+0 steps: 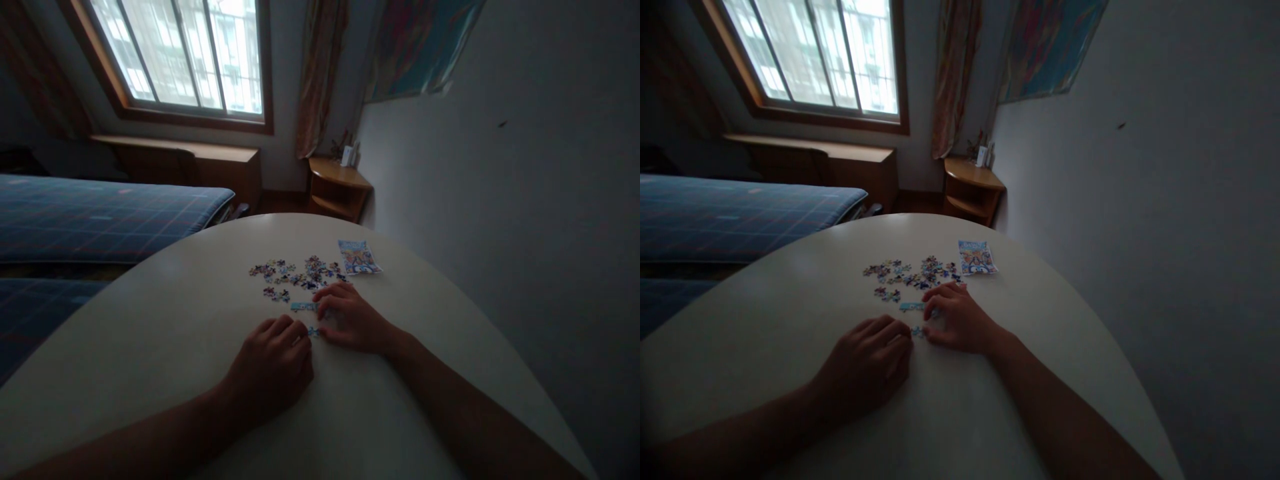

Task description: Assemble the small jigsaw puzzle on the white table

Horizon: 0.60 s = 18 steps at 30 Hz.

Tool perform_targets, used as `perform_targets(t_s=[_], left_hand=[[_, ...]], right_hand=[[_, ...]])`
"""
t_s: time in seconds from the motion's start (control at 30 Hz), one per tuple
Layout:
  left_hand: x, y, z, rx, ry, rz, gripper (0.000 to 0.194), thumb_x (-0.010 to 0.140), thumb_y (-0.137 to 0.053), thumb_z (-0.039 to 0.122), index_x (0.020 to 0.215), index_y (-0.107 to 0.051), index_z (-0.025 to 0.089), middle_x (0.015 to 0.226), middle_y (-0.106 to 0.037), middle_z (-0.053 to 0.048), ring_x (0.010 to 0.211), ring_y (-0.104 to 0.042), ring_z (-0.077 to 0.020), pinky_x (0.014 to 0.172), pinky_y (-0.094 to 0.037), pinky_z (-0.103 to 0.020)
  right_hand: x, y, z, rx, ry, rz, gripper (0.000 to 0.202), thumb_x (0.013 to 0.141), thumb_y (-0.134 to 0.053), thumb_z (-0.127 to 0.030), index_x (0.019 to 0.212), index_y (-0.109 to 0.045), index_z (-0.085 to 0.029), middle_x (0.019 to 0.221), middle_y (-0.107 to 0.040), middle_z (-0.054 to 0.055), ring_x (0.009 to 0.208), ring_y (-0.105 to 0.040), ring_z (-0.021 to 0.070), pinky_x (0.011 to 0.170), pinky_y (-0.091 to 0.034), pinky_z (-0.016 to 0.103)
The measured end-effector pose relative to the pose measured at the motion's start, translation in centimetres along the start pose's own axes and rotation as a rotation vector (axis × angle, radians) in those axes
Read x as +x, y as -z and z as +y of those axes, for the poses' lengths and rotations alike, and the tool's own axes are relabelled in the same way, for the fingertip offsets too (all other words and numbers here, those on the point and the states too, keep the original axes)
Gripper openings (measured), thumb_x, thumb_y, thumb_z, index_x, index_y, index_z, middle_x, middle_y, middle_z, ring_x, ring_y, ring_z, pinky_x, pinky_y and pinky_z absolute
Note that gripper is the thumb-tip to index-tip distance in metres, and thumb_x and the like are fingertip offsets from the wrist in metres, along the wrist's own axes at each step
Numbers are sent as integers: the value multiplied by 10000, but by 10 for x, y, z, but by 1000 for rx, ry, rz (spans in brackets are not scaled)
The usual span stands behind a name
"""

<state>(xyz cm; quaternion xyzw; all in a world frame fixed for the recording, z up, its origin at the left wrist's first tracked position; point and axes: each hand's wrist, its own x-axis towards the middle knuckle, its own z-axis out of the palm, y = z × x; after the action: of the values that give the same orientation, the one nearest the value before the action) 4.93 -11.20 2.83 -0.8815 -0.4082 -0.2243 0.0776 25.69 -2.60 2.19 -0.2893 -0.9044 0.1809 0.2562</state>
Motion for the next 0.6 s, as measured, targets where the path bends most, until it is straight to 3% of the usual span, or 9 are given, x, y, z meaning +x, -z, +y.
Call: perform_targets(t_s=[0.13, 0.33, 0.6], left_hand=[[-1, -1, -1, -17, 9, -2, 144, 862, -507, 118, 803, -625, 174, 883, -686, -56, 818, -632, -228, 716, -557, -391], [-1, -6, -3, -35, 15, -11, 144, 866, -518, 117, 860, -648, 177, 943, -729, -50, 870, -663, -226, 766, -569, -391], [-4, -9, -6, -46, 3, 28, 178, 877, -509, 131, 929, -675, 170, 1094, -749, -50, 978, -685, -245, 817, -589, -418]], right_hand=[[-1, 2, -3, -49, 18, -47, 206, 741, -790, -309, 862, -641, -237, 1181, -651, 58, 1184, -536, 262, 1068, -321, 484], [-1, -1, 0, -58, -23, -9, 139, 767, -747, -219, 865, -651, -238, 1179, -651, 58, 1193, -528, 249, 1074, -333, 474], [0, -3, 2, -59, -22, 15, 179, 777, -738, -223, 935, -658, -243, 1164, -648, 63, 1178, -532, 246, 1077, -344, 475]])
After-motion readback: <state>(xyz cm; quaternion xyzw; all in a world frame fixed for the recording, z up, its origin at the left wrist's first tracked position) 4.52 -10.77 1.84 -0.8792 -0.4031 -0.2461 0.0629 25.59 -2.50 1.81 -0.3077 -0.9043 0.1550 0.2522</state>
